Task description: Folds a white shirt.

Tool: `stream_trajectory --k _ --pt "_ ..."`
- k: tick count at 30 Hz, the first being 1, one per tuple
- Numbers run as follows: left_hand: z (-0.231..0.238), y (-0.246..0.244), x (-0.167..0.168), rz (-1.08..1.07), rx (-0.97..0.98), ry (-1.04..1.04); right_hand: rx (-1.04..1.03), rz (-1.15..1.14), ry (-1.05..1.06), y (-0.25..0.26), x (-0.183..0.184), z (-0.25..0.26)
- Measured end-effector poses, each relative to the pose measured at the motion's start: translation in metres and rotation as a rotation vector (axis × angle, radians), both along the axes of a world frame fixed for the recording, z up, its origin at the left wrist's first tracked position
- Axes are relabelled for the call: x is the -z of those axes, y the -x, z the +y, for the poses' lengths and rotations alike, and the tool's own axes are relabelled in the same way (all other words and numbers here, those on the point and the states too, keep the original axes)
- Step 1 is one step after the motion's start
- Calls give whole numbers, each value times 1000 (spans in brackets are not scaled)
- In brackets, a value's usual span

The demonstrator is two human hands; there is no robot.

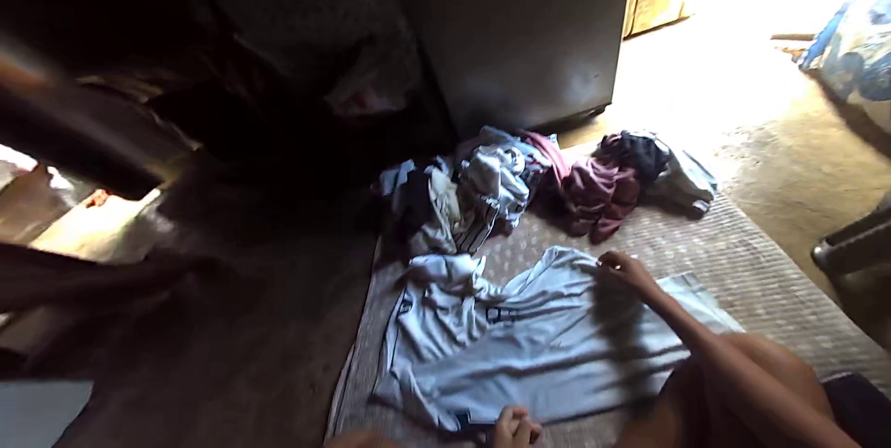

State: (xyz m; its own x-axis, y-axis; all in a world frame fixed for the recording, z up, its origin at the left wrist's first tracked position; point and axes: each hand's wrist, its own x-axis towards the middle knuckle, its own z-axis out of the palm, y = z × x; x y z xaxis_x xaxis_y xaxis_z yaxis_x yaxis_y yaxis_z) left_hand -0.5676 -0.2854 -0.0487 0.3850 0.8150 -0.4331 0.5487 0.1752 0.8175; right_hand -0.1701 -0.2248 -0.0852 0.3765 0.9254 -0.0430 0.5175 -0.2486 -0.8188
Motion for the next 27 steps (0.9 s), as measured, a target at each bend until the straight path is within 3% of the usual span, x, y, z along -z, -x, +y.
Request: stream_trajectory --k 4,6,8,12,17,22,27 --pt "4 -3 -21 184 319 67 67 -142 63 3 -14 -35" --pt "6 10 -44 213 532 75 110 -195 140 3 -22 -58" --pt "17 35 -69 193 605 31 161 -222 187 3 -34 -79" --pt "69 103 -105 212 389 -97 262 -273 272 -15 -49 -127" --pt "158 145 -104 332 -59 -144 423 -101 689 -32 -46 -135" --pt "200 138 -75 514 -4 -28 376 -119 886 -42 -22 -122" --pt "205 134 -70 696 108 37 184 -62 957 -58 -34 -152"
